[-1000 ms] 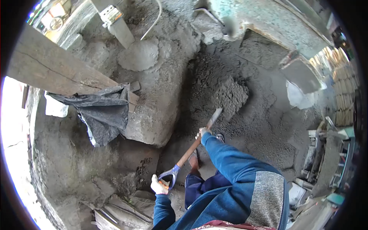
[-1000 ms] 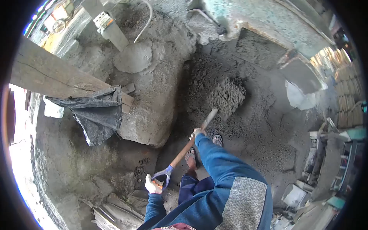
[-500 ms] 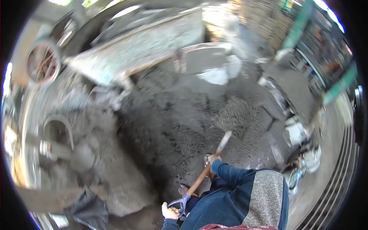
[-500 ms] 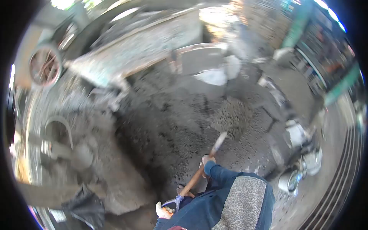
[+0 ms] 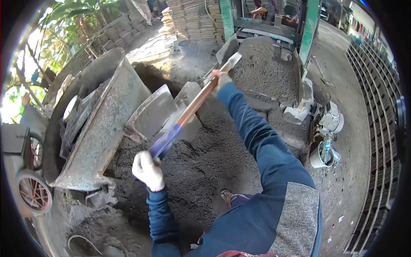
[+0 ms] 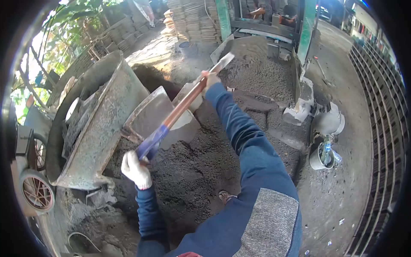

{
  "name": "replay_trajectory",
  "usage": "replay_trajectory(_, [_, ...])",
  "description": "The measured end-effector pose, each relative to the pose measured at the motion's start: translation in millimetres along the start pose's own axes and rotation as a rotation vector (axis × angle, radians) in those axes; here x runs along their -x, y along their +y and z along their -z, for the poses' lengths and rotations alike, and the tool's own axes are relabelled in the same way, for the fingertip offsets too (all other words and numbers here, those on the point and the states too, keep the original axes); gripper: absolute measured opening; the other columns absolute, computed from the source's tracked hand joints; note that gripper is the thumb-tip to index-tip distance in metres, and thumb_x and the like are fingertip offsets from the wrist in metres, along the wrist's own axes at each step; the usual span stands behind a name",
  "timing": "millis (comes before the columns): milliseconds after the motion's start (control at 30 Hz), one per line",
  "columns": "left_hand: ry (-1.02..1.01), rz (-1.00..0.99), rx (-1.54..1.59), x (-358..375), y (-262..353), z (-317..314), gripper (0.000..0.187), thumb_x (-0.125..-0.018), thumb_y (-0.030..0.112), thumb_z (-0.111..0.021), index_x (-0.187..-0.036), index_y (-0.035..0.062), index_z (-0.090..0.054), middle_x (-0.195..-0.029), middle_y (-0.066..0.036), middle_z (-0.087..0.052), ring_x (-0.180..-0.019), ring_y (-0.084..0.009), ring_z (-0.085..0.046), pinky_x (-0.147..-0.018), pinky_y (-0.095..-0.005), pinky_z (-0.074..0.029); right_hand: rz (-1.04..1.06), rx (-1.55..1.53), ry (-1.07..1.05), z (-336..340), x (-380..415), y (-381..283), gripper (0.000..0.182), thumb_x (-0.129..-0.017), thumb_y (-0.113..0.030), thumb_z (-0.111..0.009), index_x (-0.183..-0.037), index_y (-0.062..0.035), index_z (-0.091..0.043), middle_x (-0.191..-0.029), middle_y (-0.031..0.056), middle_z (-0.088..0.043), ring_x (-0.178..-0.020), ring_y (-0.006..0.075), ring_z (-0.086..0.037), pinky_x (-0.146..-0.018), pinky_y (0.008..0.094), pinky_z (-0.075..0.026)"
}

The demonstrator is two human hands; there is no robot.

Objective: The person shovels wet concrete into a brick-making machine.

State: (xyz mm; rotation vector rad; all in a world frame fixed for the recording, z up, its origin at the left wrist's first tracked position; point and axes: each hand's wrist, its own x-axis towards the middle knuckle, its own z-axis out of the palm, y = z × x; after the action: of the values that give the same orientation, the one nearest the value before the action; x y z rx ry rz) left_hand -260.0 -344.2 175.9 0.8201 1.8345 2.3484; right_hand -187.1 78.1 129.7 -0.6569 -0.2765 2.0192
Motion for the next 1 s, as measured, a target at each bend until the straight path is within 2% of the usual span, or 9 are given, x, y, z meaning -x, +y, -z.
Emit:
replay_trajectory(67, [-0.218,-0.639,-0.243,-20,1,-38,0.008,-0.086,0.010,-0.064,-0.080,0.0048,-0.062,-0.070,-0.008,-0.061,-0.061,-0.0175,-0.059,-0.056,-0.0301,-0.047,-0.083,-0.213,-0.315,17,-24,-52,0.015,-0.090,-0.012,-0.061,-0.080,-0.0105,-0.050,-0.068,0.0046,-0.052,-0.060,0.0226,-0.054,-0.060,0.0414,-0.050])
replay_trajectory(133, [-0.406,-0.978,-0.348,-7,11,-68,0.012,-0.071,0.006,-0.071,-0.075,0.0091,-0.060,-0.072,-0.007,-0.059,-0.071,-0.0257,-0.061,-0.068,-0.0392,-0.051,-0.060,-0.218,-0.521,59,-47,-87,0.017,-0.093,-0.018,-0.057,-0.082,-0.0113,-0.047,-0.062,0.0037,-0.049,-0.052,0.0235,-0.051,-0.060,0.0410,-0.049])
replay_trajectory(200, [-0.621,-1.064,-0.423,24,-1,-82,0.018,-0.065,0.005,-0.075,-0.071,0.0115,-0.059,-0.066,-0.003,-0.054,-0.065,-0.0246,-0.057,-0.068,-0.0416,-0.049,0.129,-0.027,-0.187,86,-24,-97,0.024,-0.092,-0.022,-0.059,-0.075,-0.0121,-0.046,-0.060,0.0035,-0.047,-0.051,0.0242,-0.048,-0.059,0.0459,-0.049])
replay_trajectory(300, [-0.891,-0.878,-0.523,78,-77,-69,0.023,-0.062,0.018,-0.079,-0.055,0.0104,-0.058,-0.052,-0.004,-0.049,-0.057,-0.0264,-0.055,-0.068,-0.0410,-0.048,0.151,0.245,0.085,140,9,-78,0.025,-0.090,-0.023,-0.070,-0.078,-0.0104,-0.051,-0.060,0.0038,-0.049,-0.049,0.0227,-0.049,-0.057,0.0481,-0.053])
replay_trajectory(467, [-1.072,-0.299,-0.376,173,-169,53,0.029,-0.079,0.021,-0.078,-0.100,0.0008,-0.072,-0.095,-0.013,-0.071,-0.094,-0.0280,-0.070,-0.094,-0.0407,-0.052,0.278,0.468,0.122,208,86,-11,0.025,-0.082,-0.007,-0.079,-0.094,-0.0073,-0.056,-0.066,0.0054,-0.057,-0.046,0.0208,-0.058,-0.042,0.0443,-0.056])
replay_trajectory(533, [-0.849,0.623,-0.428,226,-186,116,0.030,-0.089,0.025,-0.071,-0.103,-0.0013,-0.072,-0.094,-0.013,-0.074,-0.086,-0.0207,-0.070,-0.080,-0.0324,-0.055,0.339,0.528,0.093,230,130,1,0.027,-0.083,-0.006,-0.078,-0.097,-0.0074,-0.056,-0.067,0.0057,-0.059,-0.046,0.0205,-0.059,-0.041,0.0444,-0.056])
replay_trajectory(733, [-0.347,1.291,-0.060,307,-156,299,0.034,-0.093,0.029,-0.069,-0.115,0.0021,-0.067,-0.102,-0.012,-0.072,-0.089,-0.0239,-0.071,-0.079,-0.0339,-0.057,0.519,1.232,0.092,371,247,-10,0.026,-0.075,-0.001,-0.081,-0.092,-0.0066,-0.062,-0.073,0.0031,-0.065,-0.061,0.0136,-0.062,-0.056,0.0323,-0.053])
replay_trajectory(867, [-0.383,1.345,0.217,321,-141,307,0.038,-0.097,0.031,-0.064,-0.122,0.0034,-0.061,-0.111,-0.017,-0.070,-0.097,-0.0304,-0.070,-0.087,-0.0445,-0.056,0.411,1.609,0.004,411,370,32,0.023,-0.069,-0.001,-0.082,-0.086,-0.0069,-0.067,-0.076,0.0003,-0.066,-0.067,0.0112,-0.062,-0.059,0.0305,-0.052])
replay_trajectory(1000, [-0.572,1.277,0.484,300,-130,225,0.032,-0.099,0.023,-0.060,-0.124,0.0029,-0.059,-0.115,-0.018,-0.068,-0.103,-0.0331,-0.068,-0.091,-0.0461,-0.055,0.026,1.626,-0.103,384,463,93,0.032,-0.067,0.002,-0.077,-0.097,-0.0074,-0.073,-0.078,0.0016,-0.068,-0.076,0.0124,-0.065,-0.067,0.0300,-0.053])
